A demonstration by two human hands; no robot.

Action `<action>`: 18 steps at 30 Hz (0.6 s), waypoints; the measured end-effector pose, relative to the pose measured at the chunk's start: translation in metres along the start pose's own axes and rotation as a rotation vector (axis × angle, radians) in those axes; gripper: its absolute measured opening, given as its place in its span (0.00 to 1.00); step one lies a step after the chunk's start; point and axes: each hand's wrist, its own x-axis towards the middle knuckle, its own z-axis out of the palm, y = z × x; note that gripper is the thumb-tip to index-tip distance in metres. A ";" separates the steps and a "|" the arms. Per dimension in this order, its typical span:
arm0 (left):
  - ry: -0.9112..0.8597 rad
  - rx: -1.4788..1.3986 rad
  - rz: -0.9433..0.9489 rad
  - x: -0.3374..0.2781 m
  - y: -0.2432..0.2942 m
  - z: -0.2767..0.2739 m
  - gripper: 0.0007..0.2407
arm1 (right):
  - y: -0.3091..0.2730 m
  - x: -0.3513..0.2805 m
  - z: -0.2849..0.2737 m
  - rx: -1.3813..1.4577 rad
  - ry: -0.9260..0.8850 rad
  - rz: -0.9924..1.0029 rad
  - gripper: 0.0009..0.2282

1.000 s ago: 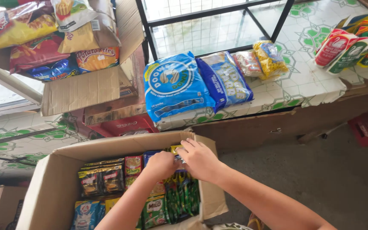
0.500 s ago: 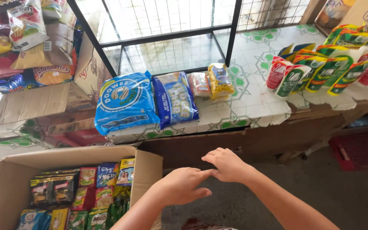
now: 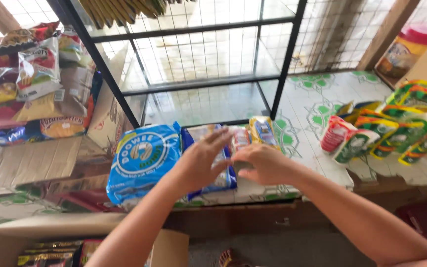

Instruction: Move various snack and drink packets from a store shelf into a cardboard box on the floor.

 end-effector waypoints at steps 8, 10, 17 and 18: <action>0.416 -0.070 -0.240 0.157 -0.134 -0.104 0.19 | 0.019 0.162 -0.141 -0.104 0.408 -0.100 0.11; 0.470 0.065 -0.172 0.198 -0.196 -0.110 0.19 | 0.044 0.206 -0.169 -0.158 0.459 -0.149 0.09; 0.633 0.477 0.001 0.292 -0.275 -0.143 0.25 | 0.123 0.326 -0.234 -0.201 0.567 -0.084 0.11; 0.641 0.491 -0.002 0.299 -0.270 -0.156 0.25 | 0.128 0.341 -0.243 -0.200 0.570 -0.101 0.11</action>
